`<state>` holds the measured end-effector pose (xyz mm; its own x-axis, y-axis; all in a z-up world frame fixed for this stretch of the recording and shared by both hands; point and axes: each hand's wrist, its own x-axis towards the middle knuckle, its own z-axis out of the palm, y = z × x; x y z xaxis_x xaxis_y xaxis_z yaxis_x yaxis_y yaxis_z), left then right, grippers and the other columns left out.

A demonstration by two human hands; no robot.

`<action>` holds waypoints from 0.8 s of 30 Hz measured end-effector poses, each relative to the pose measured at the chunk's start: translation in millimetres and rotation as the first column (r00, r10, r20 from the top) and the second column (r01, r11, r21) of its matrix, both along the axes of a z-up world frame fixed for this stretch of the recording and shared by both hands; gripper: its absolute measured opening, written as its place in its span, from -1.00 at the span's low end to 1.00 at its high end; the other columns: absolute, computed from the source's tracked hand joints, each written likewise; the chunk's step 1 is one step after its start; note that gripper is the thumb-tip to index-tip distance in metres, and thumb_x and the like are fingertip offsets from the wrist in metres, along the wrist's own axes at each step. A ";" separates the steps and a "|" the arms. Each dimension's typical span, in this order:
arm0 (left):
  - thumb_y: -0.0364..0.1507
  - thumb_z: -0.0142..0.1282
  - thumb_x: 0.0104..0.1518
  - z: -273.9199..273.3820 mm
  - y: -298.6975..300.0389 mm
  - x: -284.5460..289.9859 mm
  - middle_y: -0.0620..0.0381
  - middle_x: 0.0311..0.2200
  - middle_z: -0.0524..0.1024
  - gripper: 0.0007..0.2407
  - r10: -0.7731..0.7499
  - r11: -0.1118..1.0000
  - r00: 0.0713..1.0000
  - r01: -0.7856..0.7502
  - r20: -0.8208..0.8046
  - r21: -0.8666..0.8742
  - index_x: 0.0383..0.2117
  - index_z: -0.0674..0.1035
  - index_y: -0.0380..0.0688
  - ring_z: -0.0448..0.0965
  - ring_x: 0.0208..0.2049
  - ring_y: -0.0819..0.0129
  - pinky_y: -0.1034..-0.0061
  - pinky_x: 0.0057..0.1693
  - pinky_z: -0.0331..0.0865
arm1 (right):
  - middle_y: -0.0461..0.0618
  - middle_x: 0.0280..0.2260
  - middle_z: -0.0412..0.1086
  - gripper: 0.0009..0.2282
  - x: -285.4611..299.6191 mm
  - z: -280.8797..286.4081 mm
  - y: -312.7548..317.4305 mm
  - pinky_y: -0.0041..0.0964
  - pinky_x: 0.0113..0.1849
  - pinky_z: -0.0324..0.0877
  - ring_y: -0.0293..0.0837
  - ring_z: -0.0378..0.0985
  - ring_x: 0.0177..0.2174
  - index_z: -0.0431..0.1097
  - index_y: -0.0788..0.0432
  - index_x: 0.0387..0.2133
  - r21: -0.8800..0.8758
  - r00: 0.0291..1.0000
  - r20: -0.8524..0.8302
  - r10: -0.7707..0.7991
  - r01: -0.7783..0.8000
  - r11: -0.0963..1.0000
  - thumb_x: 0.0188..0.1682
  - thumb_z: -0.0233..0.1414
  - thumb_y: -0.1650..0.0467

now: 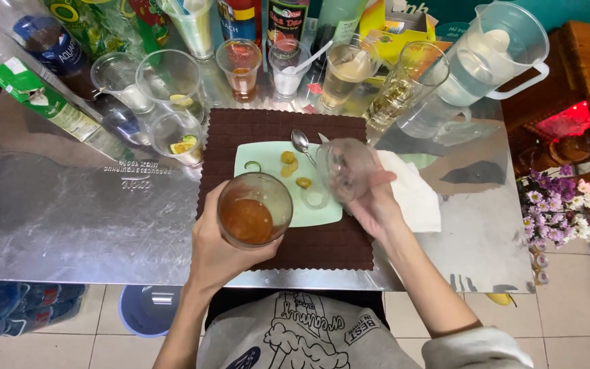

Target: The person muddles fruit in a shaker, adds ice, shakes the mixture, and pours it into a plastic cup with a straw. They then prepare a second drink by adding sliced fruit to another shaker.

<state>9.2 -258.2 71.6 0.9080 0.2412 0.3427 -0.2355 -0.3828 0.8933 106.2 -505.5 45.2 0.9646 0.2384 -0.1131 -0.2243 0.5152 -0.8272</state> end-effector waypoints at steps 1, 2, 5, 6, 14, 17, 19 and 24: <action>-0.42 0.61 -0.48 1.2 1.7 -1.0 -0.15 -0.21 0.62 -0.25 0.000 1.000 1.000 0.000 -0.006 -0.007 0.02 0.50 -0.26 0.68 -0.15 -0.06 0.04 -0.08 0.60 | 0.14 0.07 0.25 -0.03 1.7 -12.6 -5.3 0.02 0.10 0.42 0.06 0.43 0.00 0.04 0.01 0.19 0.031 0.999 0.019 0.036 -0.037 0.999 -0.52 0.06 -0.19; -0.41 0.60 -0.47 2.4 3.5 -2.0 -0.16 -0.22 0.62 -0.25 -0.001 1.000 1.000 0.001 -0.012 -0.013 0.03 0.50 -0.27 0.68 -0.14 -0.08 0.02 -0.09 0.59 | 0.13 0.08 0.22 -0.01 3.3 -25.3 -10.7 -0.01 0.06 0.48 0.02 0.45 -0.03 0.00 -0.12 0.24 0.061 0.997 0.039 0.072 -0.074 0.995 -0.56 0.09 -0.15; -0.40 0.61 -0.51 4.0 3.2 -6.1 -0.18 -0.19 0.62 -0.22 0.001 1.000 0.999 -0.002 -0.048 -0.016 0.04 0.48 -0.27 0.67 -0.11 -0.12 -0.03 -0.04 0.57 | 0.04 0.01 0.31 0.17 -9.9 -6.8 -0.9 -0.04 0.08 0.50 -0.10 0.51 -0.05 -0.21 -0.21 0.39 -0.006 0.995 0.075 0.072 -0.072 0.997 -0.63 0.07 -0.21; -0.40 0.61 -0.51 4.0 3.6 -6.4 -0.18 -0.19 0.62 -0.22 0.003 1.000 0.999 -0.004 -0.049 -0.017 0.04 0.48 -0.27 0.67 -0.11 -0.12 -0.03 -0.04 0.57 | 0.04 0.01 0.31 0.17 -9.4 -6.3 -3.3 -0.04 0.08 0.50 -0.10 0.51 -0.05 -0.21 -0.21 0.39 -0.007 0.994 0.074 0.075 -0.074 0.997 -0.63 0.07 -0.21; -0.39 0.62 -0.57 -5.2 8.6 -12.5 -0.10 -0.17 0.63 -0.18 -0.007 1.000 0.996 0.006 -0.090 -0.013 0.06 0.50 -0.19 0.66 -0.08 -0.09 -0.03 0.02 0.53 | 0.16 0.02 0.35 0.08 -12.3 -16.1 -8.8 0.06 0.16 0.33 0.03 0.48 0.05 0.14 0.19 0.27 -0.490 0.886 0.459 0.069 0.187 0.851 -0.69 0.56 0.36; -0.41 0.63 -0.52 -5.6 9.5 -13.1 -0.13 -0.18 0.61 -0.20 -0.042 0.999 0.999 0.043 -0.029 0.019 0.05 0.48 -0.23 0.67 -0.12 -0.12 -0.04 -0.02 0.56 | 0.12 0.03 0.37 0.04 -21.7 -11.9 -0.1 0.06 0.18 0.30 0.00 0.48 0.06 0.17 0.15 0.26 -0.569 0.893 0.444 0.074 0.217 0.793 -0.66 0.55 0.44; -0.40 0.63 -0.52 -5.8 10.0 -13.4 -0.11 -0.17 0.62 -0.20 -0.048 0.999 0.999 0.048 -0.024 0.024 0.05 0.48 -0.21 0.68 -0.12 -0.10 -0.02 -0.02 0.57 | 0.11 0.03 0.36 0.02 -23.2 -11.6 4.1 0.08 0.19 0.29 0.01 0.47 0.06 0.18 0.14 0.25 -0.592 0.899 0.433 0.070 0.225 0.774 -0.64 0.54 0.44; -0.39 0.63 -0.52 -5.4 9.9 -14.5 -0.09 -0.16 0.61 -0.21 -0.060 0.998 0.998 0.061 -0.021 0.022 0.04 0.48 -0.20 0.68 -0.12 -0.10 -0.01 -0.02 0.58 | 0.10 0.06 0.35 0.00 -27.3 -10.6 7.7 0.12 0.20 0.27 0.02 0.45 0.09 0.16 0.12 0.24 -0.619 0.911 0.408 0.061 0.227 0.752 -0.61 0.54 0.46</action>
